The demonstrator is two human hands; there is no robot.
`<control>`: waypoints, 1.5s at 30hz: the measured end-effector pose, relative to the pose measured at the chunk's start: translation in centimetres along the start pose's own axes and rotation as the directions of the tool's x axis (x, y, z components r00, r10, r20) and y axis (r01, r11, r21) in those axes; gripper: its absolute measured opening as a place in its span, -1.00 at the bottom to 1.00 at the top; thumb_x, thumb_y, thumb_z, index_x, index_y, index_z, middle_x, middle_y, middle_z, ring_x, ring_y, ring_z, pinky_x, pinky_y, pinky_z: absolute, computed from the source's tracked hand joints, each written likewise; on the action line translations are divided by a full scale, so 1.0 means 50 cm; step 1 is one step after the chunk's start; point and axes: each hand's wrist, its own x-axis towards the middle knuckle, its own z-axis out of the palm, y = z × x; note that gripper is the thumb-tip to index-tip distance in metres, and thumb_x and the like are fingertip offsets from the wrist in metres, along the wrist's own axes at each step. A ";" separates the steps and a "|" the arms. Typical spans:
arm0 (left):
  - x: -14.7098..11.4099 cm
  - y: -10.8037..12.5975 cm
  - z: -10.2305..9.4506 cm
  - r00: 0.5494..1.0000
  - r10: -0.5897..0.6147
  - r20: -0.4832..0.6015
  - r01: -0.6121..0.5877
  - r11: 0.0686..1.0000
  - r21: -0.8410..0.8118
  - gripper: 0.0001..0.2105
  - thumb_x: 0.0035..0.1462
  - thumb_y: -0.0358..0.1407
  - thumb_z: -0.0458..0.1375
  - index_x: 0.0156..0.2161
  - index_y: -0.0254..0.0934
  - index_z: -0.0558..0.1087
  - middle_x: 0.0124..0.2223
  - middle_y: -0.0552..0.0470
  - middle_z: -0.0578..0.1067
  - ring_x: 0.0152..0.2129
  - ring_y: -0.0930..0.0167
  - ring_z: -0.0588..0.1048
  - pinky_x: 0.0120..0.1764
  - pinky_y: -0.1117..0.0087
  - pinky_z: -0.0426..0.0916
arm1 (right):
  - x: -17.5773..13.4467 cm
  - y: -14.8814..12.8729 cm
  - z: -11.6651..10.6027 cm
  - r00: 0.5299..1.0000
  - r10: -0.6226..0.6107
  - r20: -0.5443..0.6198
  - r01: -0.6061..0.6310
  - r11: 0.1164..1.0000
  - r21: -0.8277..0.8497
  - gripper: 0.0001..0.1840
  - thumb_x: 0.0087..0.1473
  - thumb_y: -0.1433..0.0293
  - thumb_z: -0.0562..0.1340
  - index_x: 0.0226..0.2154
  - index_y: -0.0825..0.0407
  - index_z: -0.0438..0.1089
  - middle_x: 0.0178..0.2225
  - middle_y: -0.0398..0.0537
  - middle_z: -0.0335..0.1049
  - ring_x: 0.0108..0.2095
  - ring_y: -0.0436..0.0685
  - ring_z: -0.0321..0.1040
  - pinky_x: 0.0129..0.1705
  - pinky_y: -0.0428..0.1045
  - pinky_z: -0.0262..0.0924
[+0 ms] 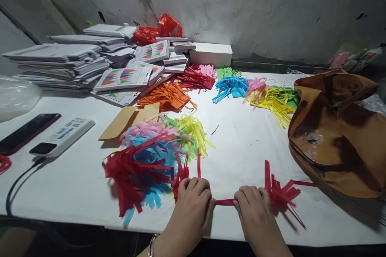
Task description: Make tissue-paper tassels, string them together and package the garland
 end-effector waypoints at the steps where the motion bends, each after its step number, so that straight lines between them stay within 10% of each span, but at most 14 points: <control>1: 0.002 0.003 -0.002 1.000 -0.009 0.019 0.009 1.000 0.010 -0.82 0.26 -0.45 0.04 -0.37 -0.27 0.42 -0.28 0.00 0.46 -0.29 0.27 0.36 -0.10 0.08 0.13 | 0.006 0.001 -0.001 1.000 -0.004 0.005 0.004 1.000 0.028 -0.64 0.40 0.37 -0.08 -0.35 -0.02 0.32 -0.37 -0.09 0.36 -0.31 0.16 0.22 0.00 0.21 -0.06; 14: -0.016 -0.025 0.014 0.997 0.002 -0.072 -0.013 0.989 -0.149 -0.87 0.20 -0.47 0.15 -0.37 -0.23 0.39 -0.29 0.08 0.45 -0.31 0.33 0.37 -0.08 0.14 0.15 | 0.020 0.021 -0.042 0.993 -0.063 0.097 0.032 0.955 0.296 -0.88 0.26 0.44 0.20 -0.30 -0.07 0.42 -0.33 -0.19 0.36 -0.28 0.08 0.31 -0.03 0.11 0.02; 26: -0.029 -0.021 -0.003 0.955 0.287 -0.075 -0.286 0.958 0.017 -0.84 0.32 -0.48 0.06 -0.23 -0.22 0.46 -0.20 0.05 0.53 -0.17 0.34 0.42 0.18 0.12 0.07 | 0.010 -0.010 -0.039 0.999 -0.041 0.032 0.031 0.966 0.258 -0.80 0.30 0.46 0.14 -0.27 -0.08 0.45 -0.34 -0.17 0.37 -0.29 0.07 0.35 0.05 0.15 0.00; 45: -0.011 0.013 0.003 0.999 0.006 0.046 -0.015 0.981 0.194 -0.86 0.18 -0.52 0.10 -0.31 -0.25 0.42 -0.22 -0.03 0.48 -0.26 0.25 0.36 -0.05 0.04 0.12 | -0.009 -0.049 -0.025 0.973 0.223 -0.059 -0.218 0.973 0.078 -0.84 0.22 0.48 0.13 -0.39 -0.04 0.31 -0.24 -0.07 0.45 -0.15 0.25 0.38 0.16 0.36 -0.12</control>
